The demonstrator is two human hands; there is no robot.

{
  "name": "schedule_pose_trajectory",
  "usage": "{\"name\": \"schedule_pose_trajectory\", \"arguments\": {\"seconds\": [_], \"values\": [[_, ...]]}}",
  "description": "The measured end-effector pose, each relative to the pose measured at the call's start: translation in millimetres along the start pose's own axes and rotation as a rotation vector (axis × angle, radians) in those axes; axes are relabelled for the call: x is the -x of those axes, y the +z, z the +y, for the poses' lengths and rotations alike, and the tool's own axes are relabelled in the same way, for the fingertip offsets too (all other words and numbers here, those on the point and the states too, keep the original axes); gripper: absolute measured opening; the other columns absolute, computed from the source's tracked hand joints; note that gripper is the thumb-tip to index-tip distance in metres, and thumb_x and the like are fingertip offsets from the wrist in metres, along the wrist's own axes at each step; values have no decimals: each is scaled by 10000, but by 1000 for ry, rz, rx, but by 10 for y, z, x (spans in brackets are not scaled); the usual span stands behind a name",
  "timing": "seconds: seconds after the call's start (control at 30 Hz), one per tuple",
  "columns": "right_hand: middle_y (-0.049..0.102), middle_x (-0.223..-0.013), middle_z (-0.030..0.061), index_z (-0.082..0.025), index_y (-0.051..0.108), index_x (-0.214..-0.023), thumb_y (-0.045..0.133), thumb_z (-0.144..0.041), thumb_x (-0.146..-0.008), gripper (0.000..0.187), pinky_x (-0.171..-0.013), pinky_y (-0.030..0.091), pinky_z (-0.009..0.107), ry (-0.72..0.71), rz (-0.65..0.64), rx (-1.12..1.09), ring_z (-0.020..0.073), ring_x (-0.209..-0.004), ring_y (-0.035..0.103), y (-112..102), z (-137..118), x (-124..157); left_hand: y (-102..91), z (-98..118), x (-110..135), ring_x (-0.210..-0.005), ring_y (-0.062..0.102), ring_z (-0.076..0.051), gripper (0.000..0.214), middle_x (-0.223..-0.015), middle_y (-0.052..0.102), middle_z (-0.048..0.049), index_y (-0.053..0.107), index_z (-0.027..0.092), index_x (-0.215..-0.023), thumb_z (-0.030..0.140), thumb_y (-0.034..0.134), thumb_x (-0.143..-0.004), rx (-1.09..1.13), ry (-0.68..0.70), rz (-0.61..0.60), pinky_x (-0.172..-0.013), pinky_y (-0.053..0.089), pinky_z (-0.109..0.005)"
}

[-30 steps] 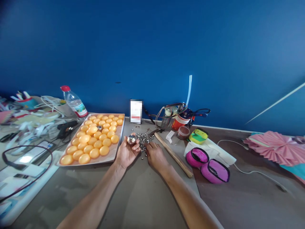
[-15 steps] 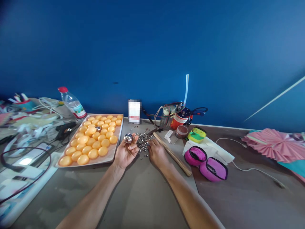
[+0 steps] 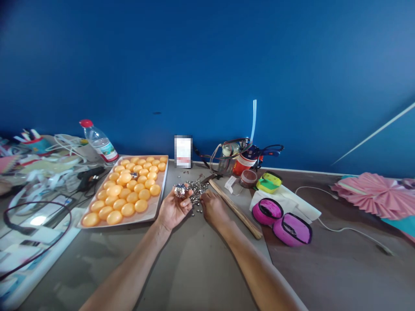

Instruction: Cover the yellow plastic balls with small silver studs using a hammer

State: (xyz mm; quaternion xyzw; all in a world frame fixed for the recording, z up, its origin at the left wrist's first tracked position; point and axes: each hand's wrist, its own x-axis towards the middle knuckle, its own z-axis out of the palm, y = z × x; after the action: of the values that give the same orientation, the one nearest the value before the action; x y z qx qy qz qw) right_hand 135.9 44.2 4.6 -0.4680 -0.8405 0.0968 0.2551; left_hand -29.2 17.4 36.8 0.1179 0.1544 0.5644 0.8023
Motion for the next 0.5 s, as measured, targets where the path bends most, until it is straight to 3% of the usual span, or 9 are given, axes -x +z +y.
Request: {"name": "schedule_pose_trajectory", "arguments": {"seconds": [0.17, 0.27, 0.37, 0.5], "values": [[564, -754, 45, -173, 556, -741, 454, -164, -821, 130, -674, 416, 266, 49, 101, -221, 165, -730, 536, -42, -35, -19, -22, -25, -31, -603, 577, -119, 217, -894, 676, -116, 607, 121, -834, 328, 541, -837, -45, 22, 59, -566, 448, -243], [549, -709, 23, -178, 549, -714, 483, -194, -800, 109, -644, 409, 262, 109, 170, -446, 156, -690, 514, -102, -102, -34, -23, -31, -44, -772, 637, -165, 130, -955, 672, -83, 591, 158, -879, 257, 607, -796, -57, 101, 94, -673, 487, -270], [511, -649, -12, -185, 550, -723, 507, -257, -799, 113, -563, 383, 237, 199, 156, -686, 124, -590, 462, -154, -209, -31, -9, -35, -47, -901, 634, -192, 136, -908, 675, -52, 583, 175, -868, 173, 651, -750, -52, 166, 111, -807, 476, -311], [496, -631, -27, -189, 555, -727, 538, -307, -779, 130, -529, 360, 223, 271, 124, -890, 106, -551, 428, -165, -326, -15, 6, -64, -41, -938, 623, -196, 190, -890, 672, -42, 581, 179, -877, 148, 679, -717, -78, 163, 80, -845, 453, -322]]}}
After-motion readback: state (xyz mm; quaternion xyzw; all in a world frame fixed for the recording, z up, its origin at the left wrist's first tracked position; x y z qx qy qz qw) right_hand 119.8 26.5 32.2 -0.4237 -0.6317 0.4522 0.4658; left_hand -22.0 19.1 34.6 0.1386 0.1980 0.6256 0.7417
